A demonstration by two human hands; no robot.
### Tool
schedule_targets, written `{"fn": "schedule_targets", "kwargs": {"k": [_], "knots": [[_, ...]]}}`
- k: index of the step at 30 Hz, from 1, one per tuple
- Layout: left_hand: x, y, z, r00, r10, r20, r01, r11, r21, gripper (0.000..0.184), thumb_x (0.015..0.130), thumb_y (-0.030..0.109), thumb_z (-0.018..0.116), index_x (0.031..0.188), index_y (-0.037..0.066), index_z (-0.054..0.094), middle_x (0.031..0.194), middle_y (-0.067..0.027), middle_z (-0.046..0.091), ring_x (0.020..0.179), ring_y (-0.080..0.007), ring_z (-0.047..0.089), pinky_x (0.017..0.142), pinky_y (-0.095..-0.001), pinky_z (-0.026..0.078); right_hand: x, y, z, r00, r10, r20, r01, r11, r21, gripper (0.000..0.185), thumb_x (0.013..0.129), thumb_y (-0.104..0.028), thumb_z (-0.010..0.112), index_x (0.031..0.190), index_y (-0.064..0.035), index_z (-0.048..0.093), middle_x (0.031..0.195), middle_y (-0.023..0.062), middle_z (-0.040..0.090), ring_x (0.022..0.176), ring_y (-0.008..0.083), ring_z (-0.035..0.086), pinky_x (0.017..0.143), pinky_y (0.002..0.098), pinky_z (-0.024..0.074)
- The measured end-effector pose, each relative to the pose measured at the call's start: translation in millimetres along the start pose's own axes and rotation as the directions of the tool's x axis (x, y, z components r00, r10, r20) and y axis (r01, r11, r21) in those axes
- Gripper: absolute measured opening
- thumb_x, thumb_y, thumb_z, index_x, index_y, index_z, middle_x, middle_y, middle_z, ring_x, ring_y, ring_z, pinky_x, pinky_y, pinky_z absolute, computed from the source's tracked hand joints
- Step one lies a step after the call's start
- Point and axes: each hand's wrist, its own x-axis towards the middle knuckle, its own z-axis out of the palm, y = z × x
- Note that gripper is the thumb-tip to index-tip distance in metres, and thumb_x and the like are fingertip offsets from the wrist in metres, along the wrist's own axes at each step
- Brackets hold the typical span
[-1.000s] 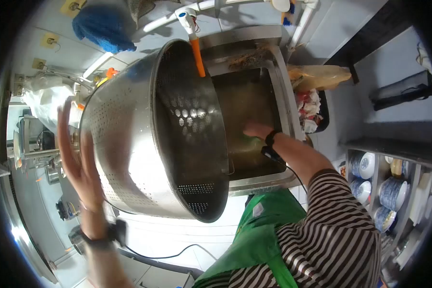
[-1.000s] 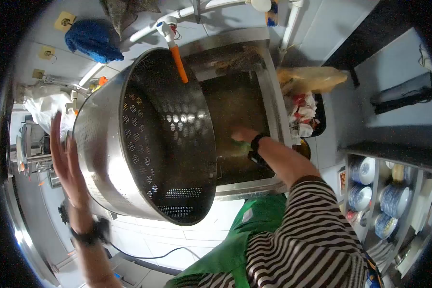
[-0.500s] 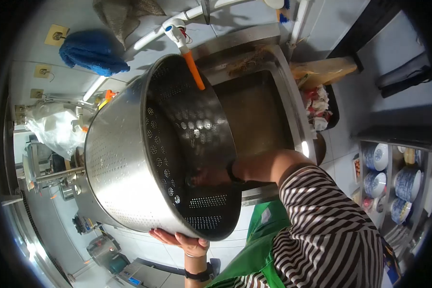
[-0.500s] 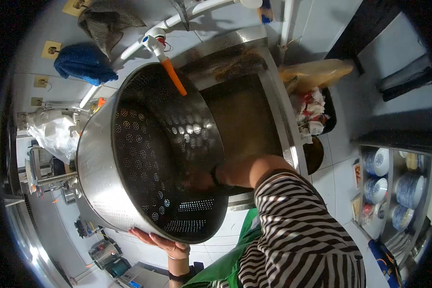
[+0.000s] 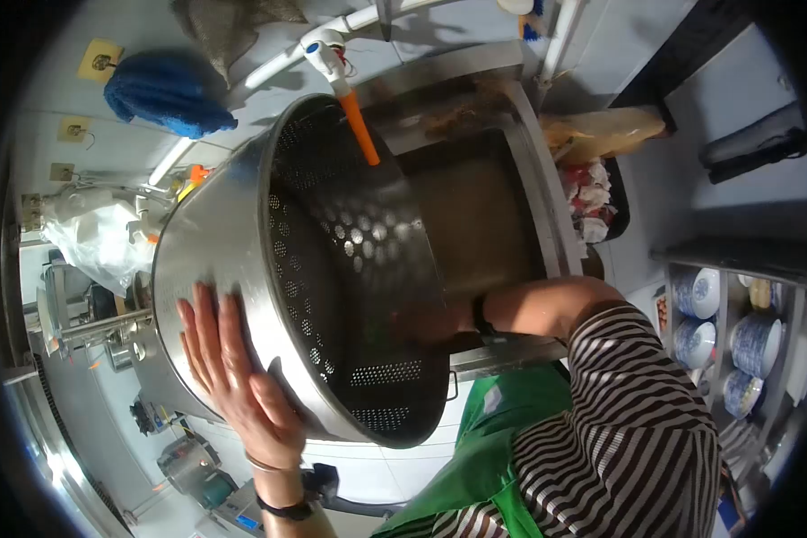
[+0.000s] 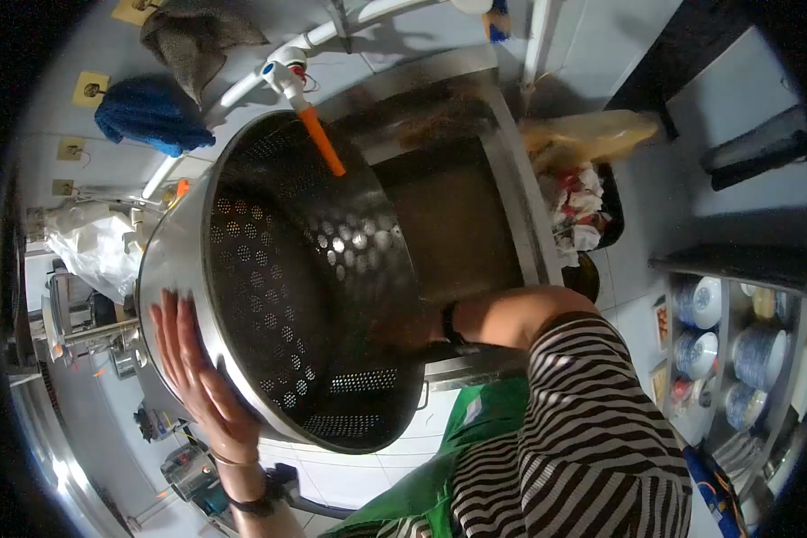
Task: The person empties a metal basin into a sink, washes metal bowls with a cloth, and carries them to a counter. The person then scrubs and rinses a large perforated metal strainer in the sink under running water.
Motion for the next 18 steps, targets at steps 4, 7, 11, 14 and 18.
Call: {"fn": "schedule_targets", "kwargs": {"k": [4,7,11,14,18], "knots": [[4.4,2.4,-0.3,1.000,0.002,0.013,-0.002,1.000,-0.028,0.061,0.102,0.041,0.015,0.143,0.006,0.043,0.151,-0.0166,0.036,0.144,-0.0367,0.024,0.116,-0.0508,0.014,31.1,46.4,-65.2,0.984,0.114,-0.140,-0.094,0.985,0.141,0.040,0.094,-0.013,0.049,0.133,-0.0030,0.047,0.135,0.0152,0.049,0.128,0.0260,0.045,0.112,0.0403,0.0309],[6.4,0.9,0.2,1.000,0.024,-0.001,-0.024,0.998,-0.061,0.061,0.102,0.041,0.014,0.142,0.006,0.044,0.151,-0.0172,0.036,0.144,-0.0372,0.024,0.116,-0.0507,0.014,30.8,43.1,-79.7,0.952,0.156,-0.265,-0.224,0.942,-0.252,0.037,0.097,-0.015,0.047,0.133,-0.0045,0.047,0.137,0.0148,0.048,0.128,0.0259,0.046,0.111,0.0414,0.0328],[29.4,-11.1,0.3,1.000,0.006,0.008,-0.005,0.993,-0.117,0.063,0.102,0.048,0.017,0.140,0.009,0.048,0.149,-0.0106,0.041,0.144,-0.0309,0.024,0.118,-0.0481,0.016,-19.4,-10.5,-37.3,0.913,0.368,-0.176,-0.338,0.924,0.181,0.036,0.100,-0.022,0.044,0.132,-0.0075,0.048,0.126,0.0144,0.052,0.118,0.0283,0.051,0.108,0.0448,0.0357],[46.0,-13.5,0.0,0.999,0.036,0.017,-0.034,0.992,-0.120,0.057,0.102,0.041,0.020,0.139,0.010,0.050,0.147,-0.0110,0.044,0.143,-0.0330,0.026,0.117,-0.0453,0.016,-40.5,24.6,-28.1,0.983,0.134,-0.124,-0.125,0.989,0.080,0.033,0.097,-0.019,0.047,0.129,-0.0082,0.050,0.121,0.0130,0.054,0.111,0.0284,0.054,0.103,0.0451,0.0391],[47.5,-15.3,1.9,0.999,0.038,0.023,-0.034,0.984,-0.175,0.054,0.102,0.040,0.023,0.139,0.011,0.051,0.147,-0.0095,0.044,0.143,-0.0314,0.027,0.117,-0.0452,0.016,7.4,47.9,-115.5,0.852,0.512,-0.105,-0.462,0.832,0.307,0.032,0.096,-0.015,0.047,0.127,-0.0092,0.053,0.125,0.0107,0.053,0.112,0.0276,0.054,0.099,0.0421,0.0435]]}}
